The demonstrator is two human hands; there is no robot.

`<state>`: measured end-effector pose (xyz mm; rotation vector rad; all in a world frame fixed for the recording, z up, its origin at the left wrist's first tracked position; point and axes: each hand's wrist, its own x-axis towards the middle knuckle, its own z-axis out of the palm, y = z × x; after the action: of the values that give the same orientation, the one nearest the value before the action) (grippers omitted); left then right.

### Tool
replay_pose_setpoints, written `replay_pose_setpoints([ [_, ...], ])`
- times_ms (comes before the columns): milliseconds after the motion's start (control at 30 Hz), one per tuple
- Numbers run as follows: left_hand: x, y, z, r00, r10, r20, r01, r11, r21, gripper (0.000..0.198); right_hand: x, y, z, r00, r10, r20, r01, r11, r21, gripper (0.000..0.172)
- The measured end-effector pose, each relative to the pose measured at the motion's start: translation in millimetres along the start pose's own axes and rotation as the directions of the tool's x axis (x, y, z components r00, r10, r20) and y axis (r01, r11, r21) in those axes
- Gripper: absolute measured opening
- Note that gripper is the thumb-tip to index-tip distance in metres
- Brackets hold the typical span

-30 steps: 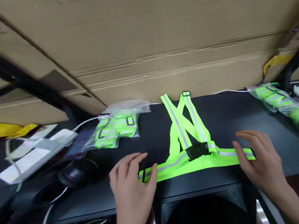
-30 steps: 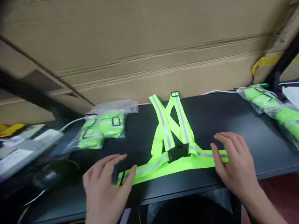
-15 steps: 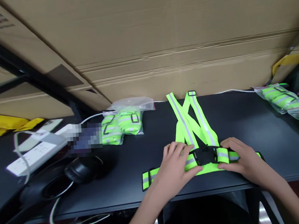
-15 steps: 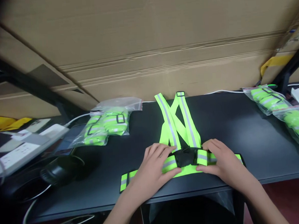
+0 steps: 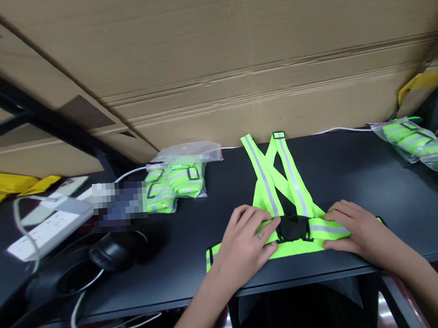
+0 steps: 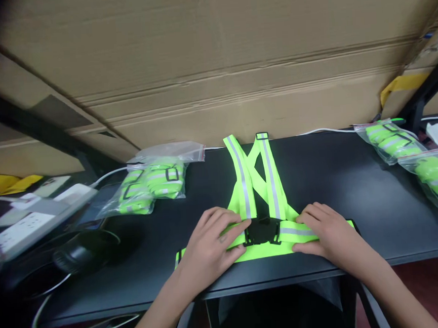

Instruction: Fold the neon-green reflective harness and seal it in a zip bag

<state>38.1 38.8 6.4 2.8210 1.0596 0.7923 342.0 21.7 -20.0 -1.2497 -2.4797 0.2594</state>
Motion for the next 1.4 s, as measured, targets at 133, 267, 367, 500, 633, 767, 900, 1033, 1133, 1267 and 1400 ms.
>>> replay_pose_setpoints([
  [133, -1.8, -3.3, -5.5, 0.998, 0.055, -0.035, -0.055, 0.998, 0.004, 0.028, -1.4, 2.8, 2.0, 0.999, -0.015, -0.032, 0.012, 0.997, -0.080, 0.040],
  [267, -10.2, -2.2, -1.2, 0.996, -0.024, 0.080, 0.025, 0.999, -0.022, 0.032, -4.2, 4.5, 4.8, 0.999, 0.003, -0.038, -0.009, 0.986, -0.169, 0.048],
  [367, -17.2, 2.6, 4.5, 0.981, -0.125, 0.149, 0.132, 0.990, -0.042, 0.034, -4.9, 2.9, 2.3, 0.999, 0.042, -0.034, -0.048, 0.976, -0.210, 0.054],
  [500, -19.7, 11.2, 8.7, 0.971, -0.175, 0.160, 0.185, 0.981, -0.053, 0.031, 4.2, -13.1, -5.8, 0.992, 0.043, -0.119, -0.065, 0.979, -0.194, 0.054],
  [633, -16.3, 16.3, 7.6, 0.964, -0.197, 0.180, 0.214, 0.974, -0.078, 0.021, 25.1, -42.4, -5.3, 0.994, -0.027, -0.107, 0.018, 0.997, -0.079, 0.035],
  [767, -14.3, 18.1, 7.8, 0.949, -0.241, 0.203, 0.257, 0.965, -0.057, 0.024, 42.2, -59.7, 3.6, 0.999, 0.005, -0.031, -0.005, 1.000, 0.002, 0.030],
  [900, -13.3, 18.9, 11.3, 0.929, -0.297, 0.222, 0.313, 0.949, -0.038, 0.022, 46.2, -58.6, 7.0, 0.999, 0.032, 0.010, -0.032, 0.998, 0.054, 0.024],
  [1033, -12.5, 18.3, 13.7, 0.936, -0.264, 0.234, 0.277, 0.961, -0.021, 0.035, 46.4, -56.4, 7.3, 0.999, 0.042, 0.035, -0.045, 0.996, 0.081, 0.019],
  [1133, -12.2, 17.5, 14.6, 0.953, -0.198, 0.228, 0.199, 0.980, 0.019, 0.049, 47.0, -57.0, 9.6, 0.999, 0.027, 0.020, -0.028, 0.997, 0.072, 0.019],
  [1267, -12.2, 16.3, 14.9, 0.959, -0.181, 0.219, 0.171, 0.983, 0.061, 0.042, 46.2, -55.6, 11.4, 1.000, -0.012, 0.006, 0.012, 0.999, 0.040, 0.016],
  [1400, -11.2, 18.0, 14.0, 0.961, -0.175, 0.213, 0.158, 0.983, 0.095, 0.039, 42.3, -53.6, 9.3, 1.000, -0.019, -0.006, 0.019, 0.998, 0.051, 0.015],
])
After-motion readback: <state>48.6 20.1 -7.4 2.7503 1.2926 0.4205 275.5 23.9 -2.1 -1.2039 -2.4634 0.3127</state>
